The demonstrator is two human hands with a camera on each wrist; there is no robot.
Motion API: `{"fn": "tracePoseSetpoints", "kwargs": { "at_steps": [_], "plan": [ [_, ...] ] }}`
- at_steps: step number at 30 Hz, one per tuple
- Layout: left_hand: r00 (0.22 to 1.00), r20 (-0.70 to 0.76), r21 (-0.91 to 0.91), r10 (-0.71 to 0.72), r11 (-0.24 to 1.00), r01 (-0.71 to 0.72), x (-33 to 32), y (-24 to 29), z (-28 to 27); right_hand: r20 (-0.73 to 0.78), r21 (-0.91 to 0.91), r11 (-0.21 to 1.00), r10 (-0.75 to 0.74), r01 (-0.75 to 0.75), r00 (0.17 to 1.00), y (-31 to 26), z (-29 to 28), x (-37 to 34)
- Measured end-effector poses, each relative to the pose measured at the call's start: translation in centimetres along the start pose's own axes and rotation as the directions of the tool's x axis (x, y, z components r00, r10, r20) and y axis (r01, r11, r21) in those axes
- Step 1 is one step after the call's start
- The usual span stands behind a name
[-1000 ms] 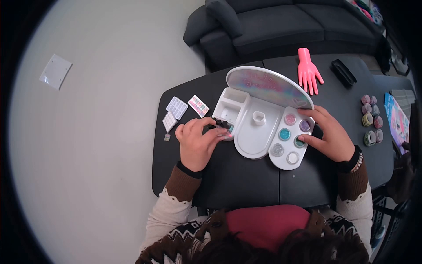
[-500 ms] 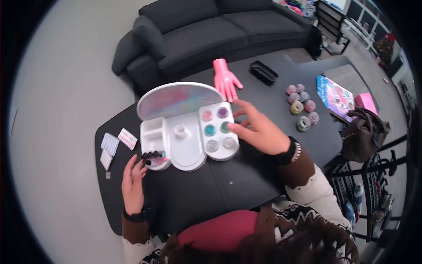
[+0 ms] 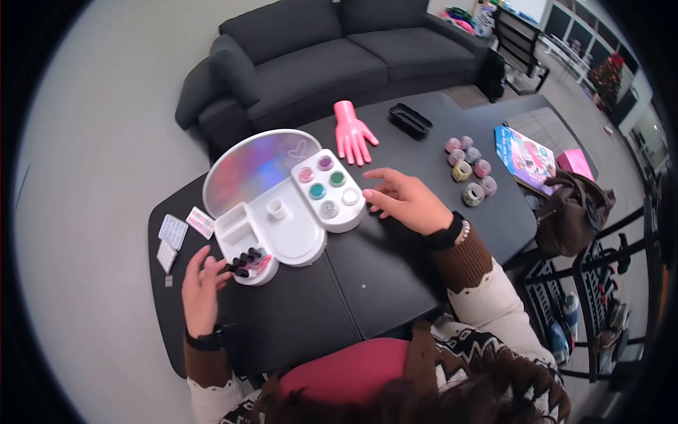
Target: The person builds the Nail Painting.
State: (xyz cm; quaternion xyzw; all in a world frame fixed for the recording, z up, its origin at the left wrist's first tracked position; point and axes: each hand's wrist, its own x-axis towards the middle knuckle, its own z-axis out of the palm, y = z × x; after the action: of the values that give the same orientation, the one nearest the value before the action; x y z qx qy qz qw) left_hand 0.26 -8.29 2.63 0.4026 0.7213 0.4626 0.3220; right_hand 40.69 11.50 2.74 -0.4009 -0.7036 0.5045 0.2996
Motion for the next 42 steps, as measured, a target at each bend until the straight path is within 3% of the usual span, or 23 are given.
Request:
{"fn": "tracePoseSetpoints", "kwargs": {
  "at_steps": [4, 7, 9, 13, 16, 20, 23, 25, 26, 28, 30, 32, 42],
  "plan": [
    [0.999, -0.028, 0.009, -0.014, 1.000, 0.014, -0.4, 0.4, 0.4, -0.006, 0.124, 0.992, -0.009, 0.010, 1.000, 0.3, 0.7, -0.3],
    [0.998, -0.055, 0.080, -0.010, 0.997, 0.014, -1.0, 1.2, 0.3, 0.008, 0.080, 0.997, -0.017, 0.017, 1.000, 0.3, 0.6, -0.2],
    [0.944, -0.180, 0.057, 0.276, 0.961, -0.270, -1.5, 1.2, 0.9, 0.003, 0.049, 0.999, -0.023, 0.023, 1.000, 0.8, 0.3, -0.2],
    [0.879, -0.240, 0.066, 0.412, 0.910, -0.409, -2.0, 4.4, 1.8, 0.034, 0.148, 0.989, -0.005, 0.000, 0.999, 2.1, 0.3, 0.4],
    [0.861, -0.317, -0.034, 0.396, 0.903, -0.428, 2.1, 3.1, 0.3, 0.064, 0.208, 0.978, -0.010, -0.004, 0.998, 2.4, 0.2, 0.9],
    [0.799, -0.523, 0.023, 0.297, 0.942, -0.336, 8.7, -2.2, -4.0, 0.064, 0.174, 0.985, -0.012, 0.001, 0.998, 2.6, 0.3, 0.7],
    [0.776, -0.588, 0.008, 0.228, 0.961, -0.276, 9.4, -4.9, -5.8, 0.052, 0.110, 0.994, -0.002, -0.004, 0.999, 2.4, 0.3, 0.8],
    [0.884, -0.467, -0.231, -0.008, 0.966, -0.113, 8.9, -5.3, -6.0, 0.060, 0.098, 0.995, 0.000, -0.006, 0.998, 1.9, 0.5, 0.7],
    [0.888, -0.460, -0.234, -0.010, 0.966, -0.111, 8.8, -5.4, -5.7, 0.062, 0.082, 0.997, 0.001, -0.006, 0.998, 1.6, 0.4, 0.6],
    [0.978, -0.182, -0.348, 0.105, 0.923, -0.164, 8.9, -5.3, -4.5, 0.068, 0.078, 0.997, 0.004, -0.009, 0.998, 1.4, 0.4, 0.5],
    [0.970, -0.002, -0.364, 0.244, 0.903, -0.228, 8.9, -5.2, -2.9, 0.072, 0.074, 0.997, 0.008, -0.014, 0.997, 1.0, 0.4, 0.3],
    [0.936, 0.112, -0.397, 0.335, 0.878, -0.267, 8.9, -5.4, -1.1, 0.141, 0.191, 0.981, 0.010, -0.037, 0.990, 1.1, 0.3, 0.3],
    [0.963, 0.085, -0.359, 0.257, 0.909, -0.211, 8.7, -5.7, -0.5, 0.162, 0.175, 0.984, 0.015, -0.043, 0.987, 1.1, 0.3, 0.5]
  ]
}}
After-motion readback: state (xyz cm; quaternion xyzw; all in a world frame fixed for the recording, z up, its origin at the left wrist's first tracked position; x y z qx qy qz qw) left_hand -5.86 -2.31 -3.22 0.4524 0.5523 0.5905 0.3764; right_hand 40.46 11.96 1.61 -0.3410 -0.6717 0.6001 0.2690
